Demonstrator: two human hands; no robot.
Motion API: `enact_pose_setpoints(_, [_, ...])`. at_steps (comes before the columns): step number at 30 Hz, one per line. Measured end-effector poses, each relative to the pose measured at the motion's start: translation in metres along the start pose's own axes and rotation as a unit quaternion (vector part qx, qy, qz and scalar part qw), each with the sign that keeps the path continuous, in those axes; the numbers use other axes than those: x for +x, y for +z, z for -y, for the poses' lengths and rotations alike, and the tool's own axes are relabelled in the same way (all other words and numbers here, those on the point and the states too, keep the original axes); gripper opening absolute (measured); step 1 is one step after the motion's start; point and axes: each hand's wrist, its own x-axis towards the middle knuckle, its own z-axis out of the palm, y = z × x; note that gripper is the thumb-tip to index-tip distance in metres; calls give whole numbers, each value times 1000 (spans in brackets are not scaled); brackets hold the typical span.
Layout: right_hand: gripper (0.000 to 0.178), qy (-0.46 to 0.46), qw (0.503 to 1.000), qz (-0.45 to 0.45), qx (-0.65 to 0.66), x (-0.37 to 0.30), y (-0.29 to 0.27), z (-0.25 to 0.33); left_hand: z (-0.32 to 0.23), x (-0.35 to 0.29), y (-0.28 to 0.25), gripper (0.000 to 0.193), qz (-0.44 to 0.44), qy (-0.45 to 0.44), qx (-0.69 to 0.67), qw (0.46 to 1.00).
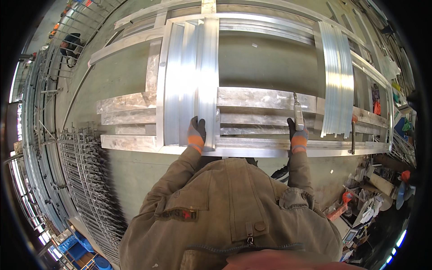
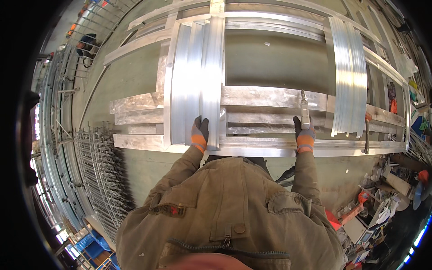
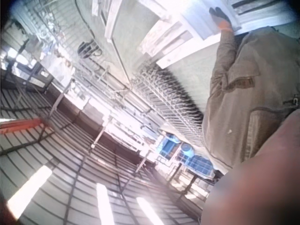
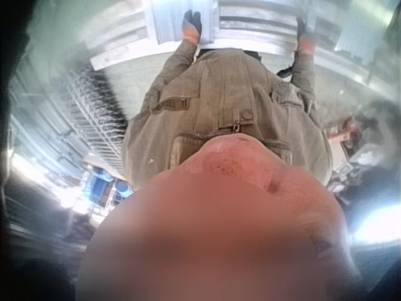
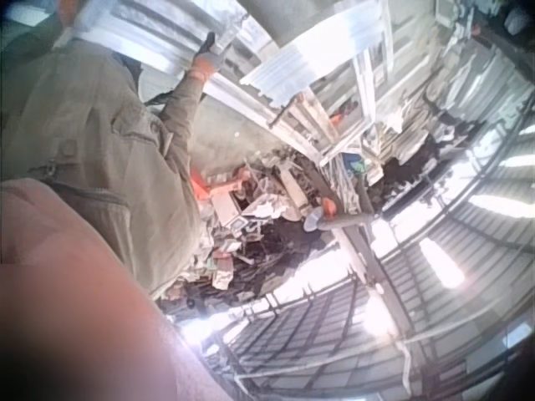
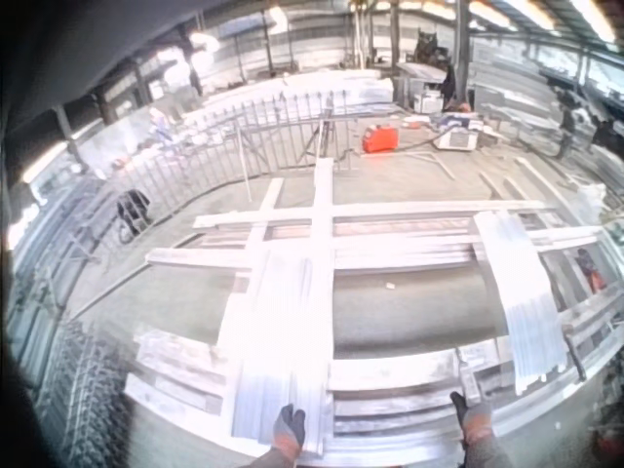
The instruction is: The person aligns metal sheet pieces into a frame structure, taps them with a rubber mallet, and spot-welds the joints using a handheld welding tool. The person repeats this sequence across multiple sections of the frame.
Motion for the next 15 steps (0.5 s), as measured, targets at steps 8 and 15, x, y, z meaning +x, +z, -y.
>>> enact_pose_setpoints(8, [65,59,994,-59,-75,10,12,-12,6,-8,28,38,46,10,-59,997])
enact_pose_setpoints(15, [58,20,995,-74,-72,8,20,-4,3,-1,40,41,24,16,-49,998])
